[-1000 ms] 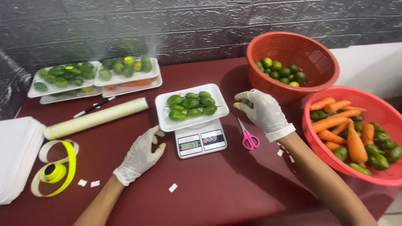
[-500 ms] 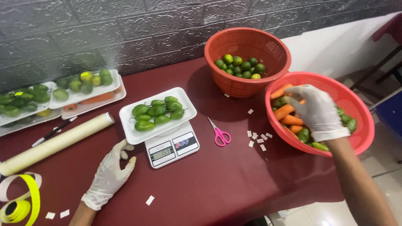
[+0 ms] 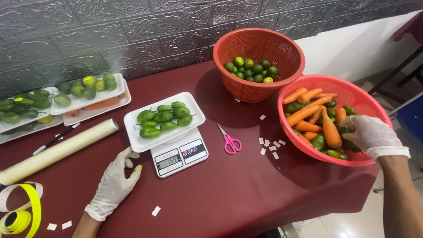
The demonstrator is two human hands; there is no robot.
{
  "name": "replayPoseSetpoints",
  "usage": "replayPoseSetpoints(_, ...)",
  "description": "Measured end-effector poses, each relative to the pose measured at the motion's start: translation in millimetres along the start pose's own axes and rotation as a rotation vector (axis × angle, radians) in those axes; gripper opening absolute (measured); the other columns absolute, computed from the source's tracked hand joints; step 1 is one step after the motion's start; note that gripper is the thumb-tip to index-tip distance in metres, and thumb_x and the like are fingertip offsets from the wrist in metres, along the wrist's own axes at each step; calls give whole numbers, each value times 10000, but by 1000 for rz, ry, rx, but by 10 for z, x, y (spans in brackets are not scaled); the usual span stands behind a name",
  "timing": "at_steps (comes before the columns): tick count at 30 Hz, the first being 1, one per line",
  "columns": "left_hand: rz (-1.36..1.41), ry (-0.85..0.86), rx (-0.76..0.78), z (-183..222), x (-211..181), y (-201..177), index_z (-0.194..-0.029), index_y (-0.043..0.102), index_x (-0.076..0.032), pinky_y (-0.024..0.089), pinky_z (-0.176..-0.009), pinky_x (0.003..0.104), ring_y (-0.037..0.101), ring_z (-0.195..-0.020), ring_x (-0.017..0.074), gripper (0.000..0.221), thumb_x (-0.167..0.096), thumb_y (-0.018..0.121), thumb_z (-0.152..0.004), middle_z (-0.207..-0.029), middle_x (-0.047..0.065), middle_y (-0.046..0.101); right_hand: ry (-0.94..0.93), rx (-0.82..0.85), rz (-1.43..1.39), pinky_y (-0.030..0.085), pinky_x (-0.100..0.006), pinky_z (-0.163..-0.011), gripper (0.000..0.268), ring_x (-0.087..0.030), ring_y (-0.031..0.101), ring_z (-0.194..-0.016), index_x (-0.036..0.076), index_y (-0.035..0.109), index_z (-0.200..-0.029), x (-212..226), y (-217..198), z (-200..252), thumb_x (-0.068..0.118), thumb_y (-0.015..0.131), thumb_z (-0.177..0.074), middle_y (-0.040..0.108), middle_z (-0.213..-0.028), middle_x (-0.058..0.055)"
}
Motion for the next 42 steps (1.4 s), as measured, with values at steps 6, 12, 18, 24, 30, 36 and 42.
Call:
replayPoseSetpoints(6, -2, 71, -14, -17, -5, 11, -1393, 558, -161, 502, -889, 325, 591, -822, 121, 586, -203, 707, -829, -1032, -87, 652, -111, -356, -44, 579, -463, -887, 431, -362, 746, -1098, 263, 747, -1251, 138, -343, 97, 317, 742, -823, 793, -1185, -103)
replayPoseSetpoints(12, -41, 34, 23, -23, -76, 12, -1305, 582, -181, 510, -857, 357, 597, -844, 144, 483, -253, 689, -839, -1077, -90, 661, -413, -443, -652, 497, -345, -861, 234, -189, 700, -927, 83, 782, -1154, 1287, -1213, 1007, 215, 717, -971, 778, -1096, -43)
replayPoseSetpoints(18, -54, -40, 69, -23, -61, 18, -1304, 601, -224, 512, -844, 374, 619, -830, 196, 477, -292, 679, -838, -915, -10, 603, -599, -246, -731, 508, -256, -932, 271, -72, 707, -970, 151, 782, -1151, 2438, -1259, 1069, 272, 732, -914, 795, -1106, 29)
replayPoseSetpoints(24, 6, 94, 13, 0, -205, -40, -1430, 541, -146, 526, -926, 379, 683, -949, 198, 618, -214, 735, -847, -1166, -1, 734, -671, -199, -680, 547, -416, -976, 281, -240, 733, -1047, 263, 780, -1141, 3379, -1067, 807, 297, 767, -863, 788, -1054, -15)
replayPoseSetpoints(30, -14, 93, 22, 22, -263, -75, -1381, 574, -175, 530, -915, 371, 694, -951, 185, 554, -237, 728, -853, -1150, -20, 741, -715, -196, -596, 563, -383, -971, 272, -192, 732, -1055, 336, 793, -1095, 4133, -900, 688, 381, 789, -827, 786, -1024, 57)
replayPoseSetpoints(36, 15, 84, 26, 30, -312, -100, -1360, 572, -154, 532, -899, 392, 688, -943, 212, 532, -219, 727, -855, -1153, 18, 736, -680, -156, -610, 599, -399, -918, 217, -213, 750, -1003, 283, 801, -1069, 4634, -635, 465, 256, 776, -856, 787, -996, 34)
replayPoseSetpoints(42, 3, 82, 36, 35, -317, -105, -1384, 556, -157, 539, -899, 389, 686, -951, 214, 555, -224, 731, -862, -1165, 25, 733, -692, -214, -526, 598, -411, -905, 194, -215, 741, -1026, 309, 787, -1047, 4799, -565, 378, 287, 802, -855, 777, -984, 58)
Point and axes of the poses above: each hand's wrist, its own z-axis away from the middle knuckle, its own y-axis out of the palm, x = y × z, the point moved 10 cm from there along -z, towards the middle knuckle
